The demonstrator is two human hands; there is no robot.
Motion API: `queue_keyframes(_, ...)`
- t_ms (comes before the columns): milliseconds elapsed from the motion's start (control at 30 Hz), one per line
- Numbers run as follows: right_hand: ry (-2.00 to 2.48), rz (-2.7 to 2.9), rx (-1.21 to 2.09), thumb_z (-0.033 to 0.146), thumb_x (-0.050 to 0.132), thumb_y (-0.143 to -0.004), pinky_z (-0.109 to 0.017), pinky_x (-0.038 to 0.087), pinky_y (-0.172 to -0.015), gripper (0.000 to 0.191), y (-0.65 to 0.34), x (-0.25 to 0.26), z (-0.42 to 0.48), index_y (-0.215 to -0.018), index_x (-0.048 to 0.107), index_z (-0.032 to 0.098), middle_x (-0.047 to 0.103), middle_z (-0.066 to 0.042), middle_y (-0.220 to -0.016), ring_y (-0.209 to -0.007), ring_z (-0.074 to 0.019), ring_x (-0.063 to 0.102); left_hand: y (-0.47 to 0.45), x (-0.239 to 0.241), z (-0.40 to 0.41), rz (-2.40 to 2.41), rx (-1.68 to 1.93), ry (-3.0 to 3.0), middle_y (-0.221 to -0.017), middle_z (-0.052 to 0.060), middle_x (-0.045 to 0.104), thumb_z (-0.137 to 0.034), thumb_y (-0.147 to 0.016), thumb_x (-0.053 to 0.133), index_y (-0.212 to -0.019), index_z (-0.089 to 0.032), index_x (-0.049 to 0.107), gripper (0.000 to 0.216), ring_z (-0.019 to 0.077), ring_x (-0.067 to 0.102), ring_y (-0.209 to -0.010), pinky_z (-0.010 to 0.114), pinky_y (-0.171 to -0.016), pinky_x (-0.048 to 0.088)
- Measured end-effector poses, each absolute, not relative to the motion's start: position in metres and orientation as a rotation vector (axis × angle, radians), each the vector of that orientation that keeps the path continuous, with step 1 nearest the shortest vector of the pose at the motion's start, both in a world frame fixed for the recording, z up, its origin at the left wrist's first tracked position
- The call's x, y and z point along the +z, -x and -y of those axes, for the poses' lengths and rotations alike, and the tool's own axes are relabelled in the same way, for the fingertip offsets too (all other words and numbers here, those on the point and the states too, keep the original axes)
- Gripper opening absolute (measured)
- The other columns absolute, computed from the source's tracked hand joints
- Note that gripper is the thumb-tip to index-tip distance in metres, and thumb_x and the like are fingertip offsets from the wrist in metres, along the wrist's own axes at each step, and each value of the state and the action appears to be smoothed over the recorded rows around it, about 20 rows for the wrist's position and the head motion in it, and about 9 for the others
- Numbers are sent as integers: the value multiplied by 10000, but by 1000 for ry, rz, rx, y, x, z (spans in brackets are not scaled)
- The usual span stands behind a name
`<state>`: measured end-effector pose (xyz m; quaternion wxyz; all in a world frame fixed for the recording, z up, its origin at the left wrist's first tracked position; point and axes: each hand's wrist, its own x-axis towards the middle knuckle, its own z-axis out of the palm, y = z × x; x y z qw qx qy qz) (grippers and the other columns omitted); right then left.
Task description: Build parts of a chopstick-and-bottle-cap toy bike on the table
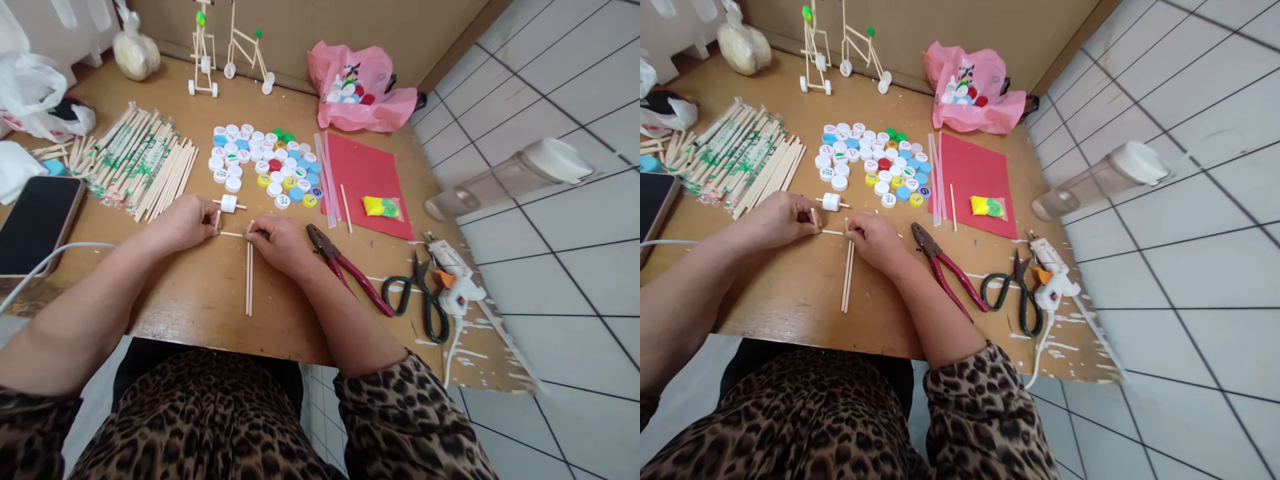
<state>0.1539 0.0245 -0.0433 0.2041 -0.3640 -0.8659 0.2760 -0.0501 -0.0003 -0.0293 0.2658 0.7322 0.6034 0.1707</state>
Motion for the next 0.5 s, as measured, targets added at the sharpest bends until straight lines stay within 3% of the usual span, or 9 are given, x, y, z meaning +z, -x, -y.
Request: queue_keyframes(500, 976, 2468, 741, 90, 532, -795, -266, 386, -683, 166, -153, -44, -26, -658, 539, 184, 594, -22, -710, -711, -155, 521, 52, -33, -1, -1613, 478, -1992, -577, -9, 630, -176, -645, 571, -588, -167, 623, 78, 126, 557, -539, 239, -537, 378)
